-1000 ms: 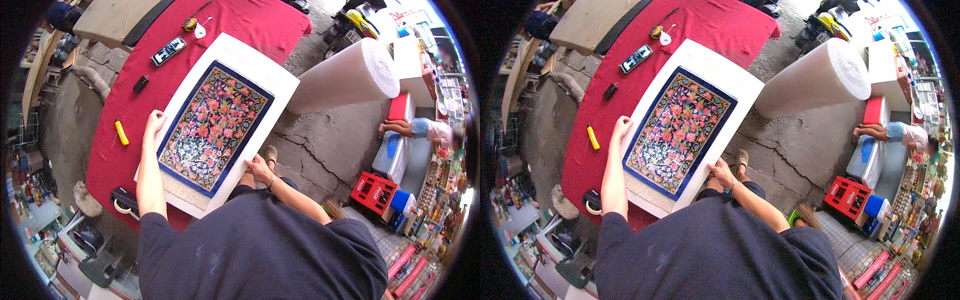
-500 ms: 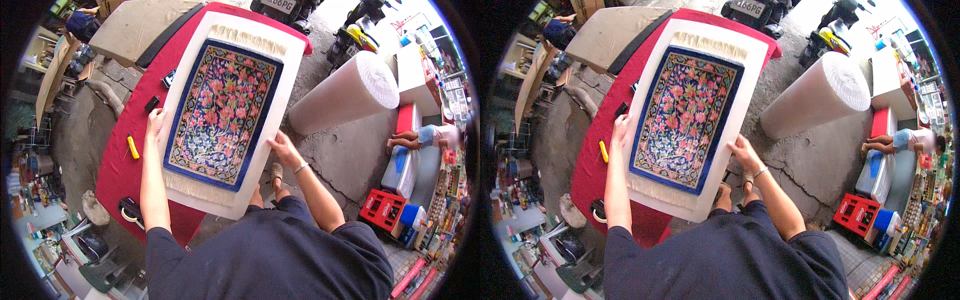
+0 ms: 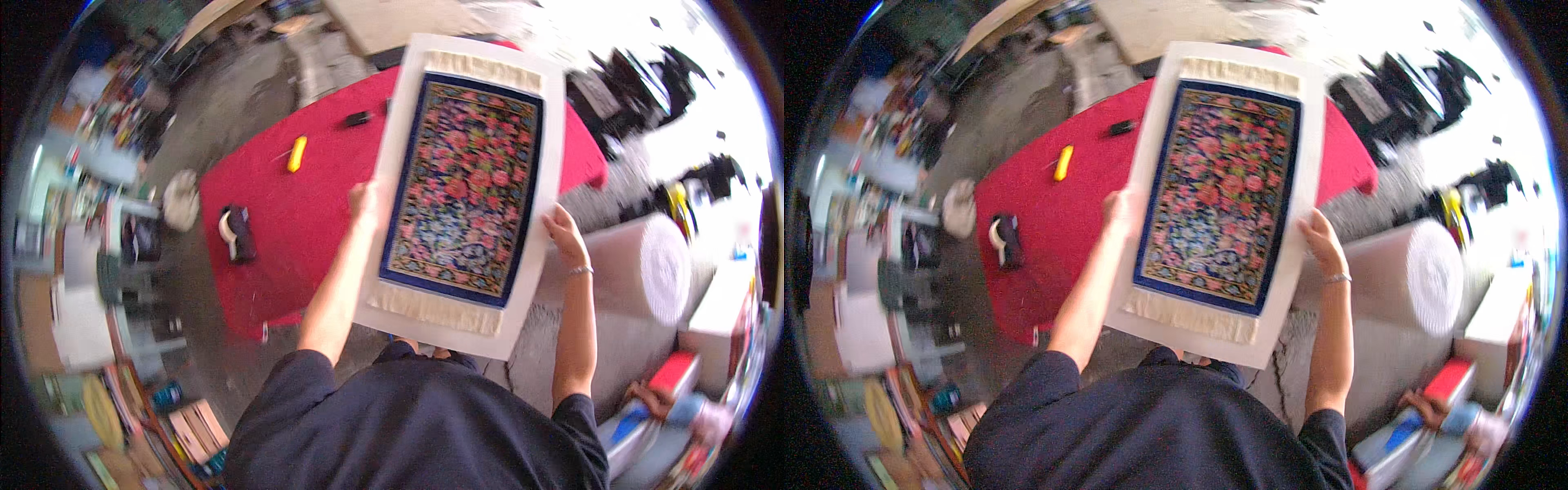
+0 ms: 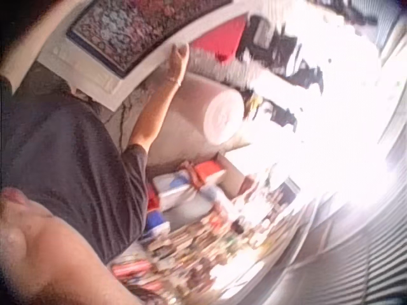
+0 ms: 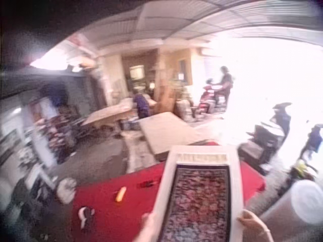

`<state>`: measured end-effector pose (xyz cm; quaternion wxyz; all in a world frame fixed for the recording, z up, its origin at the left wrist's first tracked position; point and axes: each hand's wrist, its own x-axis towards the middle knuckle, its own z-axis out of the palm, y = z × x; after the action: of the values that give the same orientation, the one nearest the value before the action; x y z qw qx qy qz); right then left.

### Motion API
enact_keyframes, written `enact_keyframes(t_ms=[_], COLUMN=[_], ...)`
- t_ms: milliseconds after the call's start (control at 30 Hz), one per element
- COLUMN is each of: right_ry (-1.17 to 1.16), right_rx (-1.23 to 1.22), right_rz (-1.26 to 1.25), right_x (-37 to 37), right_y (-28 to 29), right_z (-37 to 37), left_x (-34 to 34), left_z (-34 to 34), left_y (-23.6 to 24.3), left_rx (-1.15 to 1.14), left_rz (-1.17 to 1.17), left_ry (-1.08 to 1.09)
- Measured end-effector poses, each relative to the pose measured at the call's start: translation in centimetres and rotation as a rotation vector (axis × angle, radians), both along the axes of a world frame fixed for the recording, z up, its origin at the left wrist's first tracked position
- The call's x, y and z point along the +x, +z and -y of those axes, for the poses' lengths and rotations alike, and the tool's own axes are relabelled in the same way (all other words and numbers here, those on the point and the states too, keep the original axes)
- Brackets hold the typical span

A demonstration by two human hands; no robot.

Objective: The person mounts a small floral rug onto a white board by hand, smoothing the surface and aligning the edges. They repeatedly adjust the rug's position and press down on the corners to secure it.

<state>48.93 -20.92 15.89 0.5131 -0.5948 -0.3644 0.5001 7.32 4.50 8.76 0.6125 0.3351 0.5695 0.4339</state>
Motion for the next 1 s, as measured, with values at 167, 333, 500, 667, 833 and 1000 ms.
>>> enact_keyframes(t_ms=[167,333,500,667,833,1000], right_ry=[0.184,0.362,0.385,0.43,0.476,0.437], right_rx=[0.012,0.093,-0.018,-0.098,-0.064,-0.018], right_rz=[0.078,0.074,0.12,0.276,0.453,0.732], right_x=[1.6,-3.7,-7.4,-13.0,-16.1,-14.2], right_y=[-0.2,-2.1,-9.2,-12.7,-18.1,-19.4], right_z=[-4.0,-12.4,-19.2,-23.8,-27.6,-27.0], left_x=[-1.6,-11.4,-13.8,-16.4,-19.6,-14.9], left_z=[6.1,7.8,9.6,10.3,10.8,8.7], left_y=[0.5,-2.1,-4.2,-6.1,-10.1,-10.7], left_rx=[0.02,-0.045,0.024,-0.15,-0.161,-0.146], left_rz=[-0.19,-0.079,0.001,-0.318,-0.406,-0.542], left_ry=[0.219,0.357,0.579,0.733,0.774,0.782])
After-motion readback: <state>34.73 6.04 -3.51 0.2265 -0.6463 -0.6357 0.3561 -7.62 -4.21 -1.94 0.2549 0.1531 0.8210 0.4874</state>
